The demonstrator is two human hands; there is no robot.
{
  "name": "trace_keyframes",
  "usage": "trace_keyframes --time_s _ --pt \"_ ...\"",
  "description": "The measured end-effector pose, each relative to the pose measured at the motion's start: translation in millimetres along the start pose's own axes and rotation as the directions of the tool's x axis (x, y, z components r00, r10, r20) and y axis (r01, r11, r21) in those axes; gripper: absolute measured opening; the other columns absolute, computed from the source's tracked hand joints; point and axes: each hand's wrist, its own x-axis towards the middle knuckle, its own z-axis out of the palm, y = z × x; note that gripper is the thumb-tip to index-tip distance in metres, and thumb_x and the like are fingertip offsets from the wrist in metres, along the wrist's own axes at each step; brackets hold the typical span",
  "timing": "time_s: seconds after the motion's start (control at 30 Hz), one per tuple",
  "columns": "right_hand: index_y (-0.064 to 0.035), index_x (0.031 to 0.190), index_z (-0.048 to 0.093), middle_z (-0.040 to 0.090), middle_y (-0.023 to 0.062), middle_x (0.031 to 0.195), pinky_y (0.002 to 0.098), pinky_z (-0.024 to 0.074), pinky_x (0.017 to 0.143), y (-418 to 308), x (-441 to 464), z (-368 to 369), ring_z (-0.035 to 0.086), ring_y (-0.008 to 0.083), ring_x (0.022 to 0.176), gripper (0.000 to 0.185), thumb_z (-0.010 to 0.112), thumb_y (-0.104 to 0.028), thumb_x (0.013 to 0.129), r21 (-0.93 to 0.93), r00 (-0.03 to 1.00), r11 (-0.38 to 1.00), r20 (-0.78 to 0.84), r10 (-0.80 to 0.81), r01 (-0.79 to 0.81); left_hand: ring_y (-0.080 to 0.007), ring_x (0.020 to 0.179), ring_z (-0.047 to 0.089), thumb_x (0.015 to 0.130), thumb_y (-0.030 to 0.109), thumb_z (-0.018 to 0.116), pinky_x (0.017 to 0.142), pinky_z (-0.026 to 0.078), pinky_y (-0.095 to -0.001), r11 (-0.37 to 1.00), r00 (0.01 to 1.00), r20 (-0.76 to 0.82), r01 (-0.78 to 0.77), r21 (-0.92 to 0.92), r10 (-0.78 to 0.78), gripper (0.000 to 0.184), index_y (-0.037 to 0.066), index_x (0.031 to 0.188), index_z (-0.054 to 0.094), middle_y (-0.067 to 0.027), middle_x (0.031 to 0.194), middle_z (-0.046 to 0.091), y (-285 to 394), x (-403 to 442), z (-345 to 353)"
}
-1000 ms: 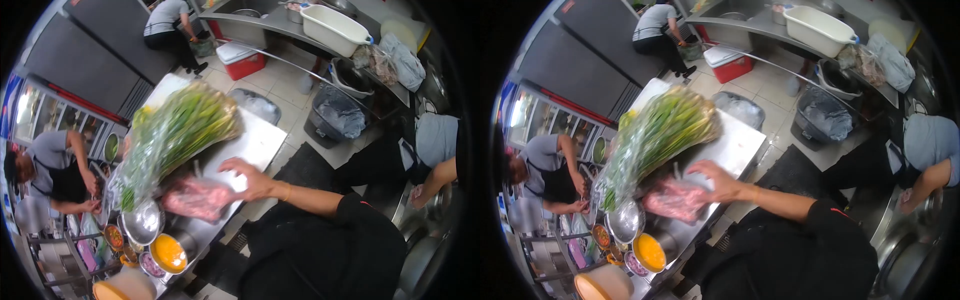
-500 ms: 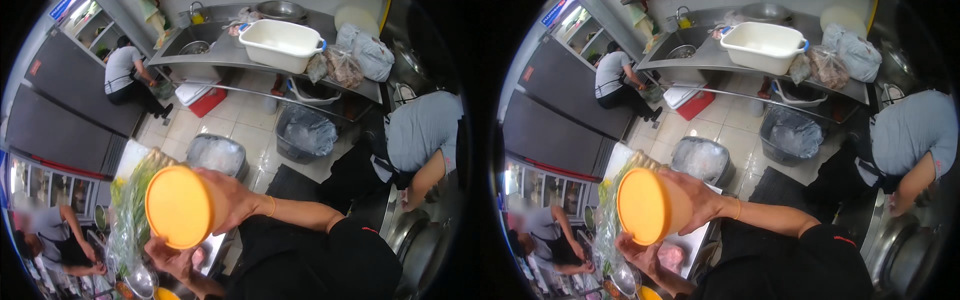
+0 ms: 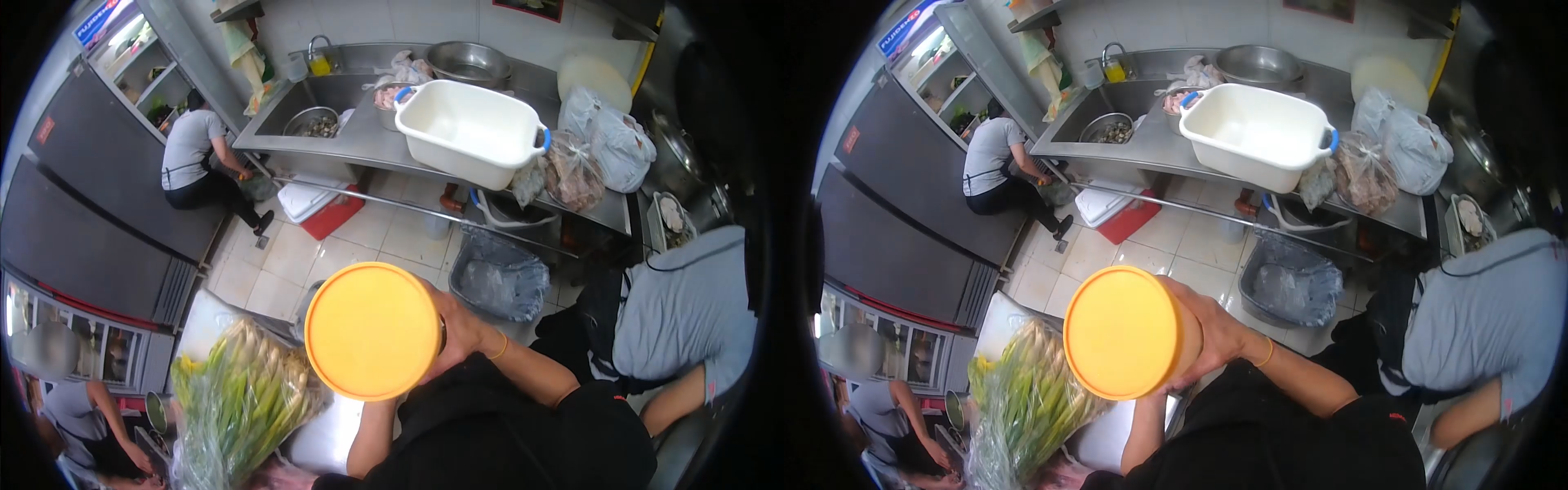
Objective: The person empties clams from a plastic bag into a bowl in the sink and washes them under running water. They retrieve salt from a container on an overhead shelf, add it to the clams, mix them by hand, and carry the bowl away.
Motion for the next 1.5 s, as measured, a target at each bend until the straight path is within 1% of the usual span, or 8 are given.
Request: trace_keyframes --time_s 0.13,0.27,0.43,0.63,0.77,1.07,1.33,1.5 --pt "-0.0022 0.151 0.022 0.030 0.0213 0.152 0.0437 0.0320 0.112 36.5 28.8 -68.6 0.034 0.0341 0.139 0.124 0.090 -0.039 0.055 -0.407 0.989 0.904 0.120 -0.087 0.129 -0.0329 0.126 0.050 0.085 0.052 0.062 0.104 0.045 -0.0510 1.000 1.000 -0.013 -0.001 0.019 0.001 0.076 0.009 0.143 0.040 -0.0177 0.138 0.050 -17.2 57.6 10.3" --pt "-0.0027 0.154 0.010 0.023 0.0190 0.157 0.0415 0.0192 0.118 29.2 60.4 -136.6 0.023 0.0308 0.145 0.117 0.082 -0.036 0.068 0.368 0.940 0.865 0.163 0.301 -0.341 -0.0337 0.123 0.053 0.082 0.053 0.064 0.101 0.046 -0.0522 0.991 0.992 -0.018 -0.128 0.029 0.129 0.077 0.009 0.141 0.042 -0.0181 0.135 0.053 -4.2 95.5 12.7" --pt "0.0146 0.147 0.007 0.023 0.0377 0.148 0.0455 0.0201 0.116 46.6 114.1 -142.4 0.023 0.0496 0.140 0.139 0.062 -0.084 0.066 -0.121 0.865 0.879 0.158 0.476 -0.462 -0.0339 0.119 0.056 0.069 0.045 0.071 0.102 0.047 -0.0501 0.969 0.968 -0.043 -0.245 0.029 0.246 0.085 0.008 0.141 0.043 -0.0181 0.133 0.055 7.8 133.4 -1.9" --pt "-0.0014 0.151 0.018 0.029 0.0349 0.143 0.0585 0.0288 0.108 100.9 161.7 -136.3 0.030 0.0541 0.131 0.138 0.079 -0.072 0.049 -0.462 0.808 0.712 -0.014 0.590 -0.528 -0.0326 0.126 0.051 0.072 0.048 0.066 0.107 0.042 -0.0463 0.904 0.933 0.020 -0.353 0.242 0.359 0.088 0.007 0.145 0.038 -0.0171 0.140 0.049 25.5 198.2 13.9" --pt "-0.0143 0.147 0.032 0.035 0.0283 0.140 0.0615 0.0323 0.103 116.6 212.1 -137.8 0.032 0.0483 0.132 0.122 0.085 -0.052 0.044 -0.653 0.938 0.751 0.191 0.290 -0.099 -0.0343 0.129 0.048 0.076 0.053 0.061 0.108 0.041 -0.0482 0.971 0.970 -0.055 -0.232 0.057 0.235 0.085 0.008 0.145 0.040 -0.0154 0.142 0.048 48.0 251.6 -6.5" --pt "-0.0235 0.143 0.038 0.035 0.0223 0.143 0.0677 0.0287 0.101 140.5 390.7 -137.8 0.030 0.0474 0.134 0.120 0.090 -0.029 0.035 -0.347 0.487 0.760 0.872 0.045 0.550 -0.0345 0.129 0.049 0.075 0.052 0.062 0.108 0.040 -0.0474 0.991 0.986 -0.113 -0.126 -0.048 0.120 0.086 0.006 0.144 0.039 -0.0161 0.142 0.049 132.2 359.8 -40.3" --pt "-0.0189 0.145 0.038 0.039 0.0252 0.139 0.0580 0.0348 0.100 255.4 508.5 -238.3 0.038 0.0461 0.127 0.112 0.082 -0.042 0.044 -0.830 0.944 0.535 0.286 0.164 0.158 -0.0346 0.128 0.049 0.075 0.052 0.062 0.108 0.040 -0.0467 0.993 0.994 -0.035 -0.108 -0.046 0.107 0.086 0.004 0.144 0.039 -0.0167 0.141 0.049 229.9 444.7 -57.3" --pt "-0.0224 0.150 0.029 0.030 0.0249 0.147 0.0656 0.0300 0.103 424.5 503.7 -276.1 0.030 0.0481 0.134 0.120 0.084 -0.053 0.047 -0.885 0.776 0.215 -0.218 0.591 -0.413 -0.0347 0.128 0.050 0.075 0.051 0.062 0.109 0.040 -0.0463 0.992 0.993 0.014 -0.114 -0.053 0.115 0.087 0.003 0.143 0.039 -0.0170 0.140 0.050 270.8 494.8 -63.5"
